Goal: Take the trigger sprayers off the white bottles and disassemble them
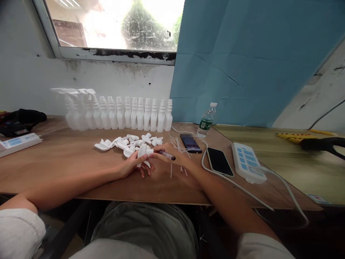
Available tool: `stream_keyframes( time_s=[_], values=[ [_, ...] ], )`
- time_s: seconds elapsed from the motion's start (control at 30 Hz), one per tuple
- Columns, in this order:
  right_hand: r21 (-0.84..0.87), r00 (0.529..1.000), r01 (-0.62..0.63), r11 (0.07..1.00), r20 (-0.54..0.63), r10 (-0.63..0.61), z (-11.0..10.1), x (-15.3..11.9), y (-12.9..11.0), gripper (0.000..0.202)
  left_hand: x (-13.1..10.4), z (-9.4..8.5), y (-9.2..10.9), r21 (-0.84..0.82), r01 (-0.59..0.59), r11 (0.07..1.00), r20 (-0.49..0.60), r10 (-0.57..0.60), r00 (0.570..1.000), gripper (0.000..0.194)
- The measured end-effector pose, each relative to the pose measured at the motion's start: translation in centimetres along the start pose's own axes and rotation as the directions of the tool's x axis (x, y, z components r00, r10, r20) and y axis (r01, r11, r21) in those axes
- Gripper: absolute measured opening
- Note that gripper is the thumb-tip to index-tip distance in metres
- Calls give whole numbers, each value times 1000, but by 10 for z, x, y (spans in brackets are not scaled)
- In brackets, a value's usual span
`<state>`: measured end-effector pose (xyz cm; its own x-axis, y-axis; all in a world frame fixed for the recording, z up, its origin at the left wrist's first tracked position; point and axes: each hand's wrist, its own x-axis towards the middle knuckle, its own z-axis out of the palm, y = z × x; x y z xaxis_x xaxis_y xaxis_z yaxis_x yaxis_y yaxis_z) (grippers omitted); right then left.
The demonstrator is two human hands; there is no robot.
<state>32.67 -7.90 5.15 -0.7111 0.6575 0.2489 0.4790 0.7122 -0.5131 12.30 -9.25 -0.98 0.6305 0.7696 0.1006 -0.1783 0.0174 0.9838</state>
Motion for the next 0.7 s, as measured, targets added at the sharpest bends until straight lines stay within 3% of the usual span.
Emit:
stream_keyframes(
  time_s=[0.13,0.23,0.53,0.7],
  values=[
    [-83,995,63,995,-69,-69,4,1,0,56,3,0,-3,-32,35,999,-62,-37,997,50],
    [-113,990,104,988,-88,-114,6,2,1,58,3,1,-2,-43,25,999,-44,-27,999,48],
    [-139,992,55,989,-107,-70,7,1,-18,62,3,1,1,-60,5,998,-6,-5,1000,43],
    [-152,977,60,987,-194,-89,12,1,-12,66,3,3,1,-82,-10,997,-70,4,998,43]
  ],
)
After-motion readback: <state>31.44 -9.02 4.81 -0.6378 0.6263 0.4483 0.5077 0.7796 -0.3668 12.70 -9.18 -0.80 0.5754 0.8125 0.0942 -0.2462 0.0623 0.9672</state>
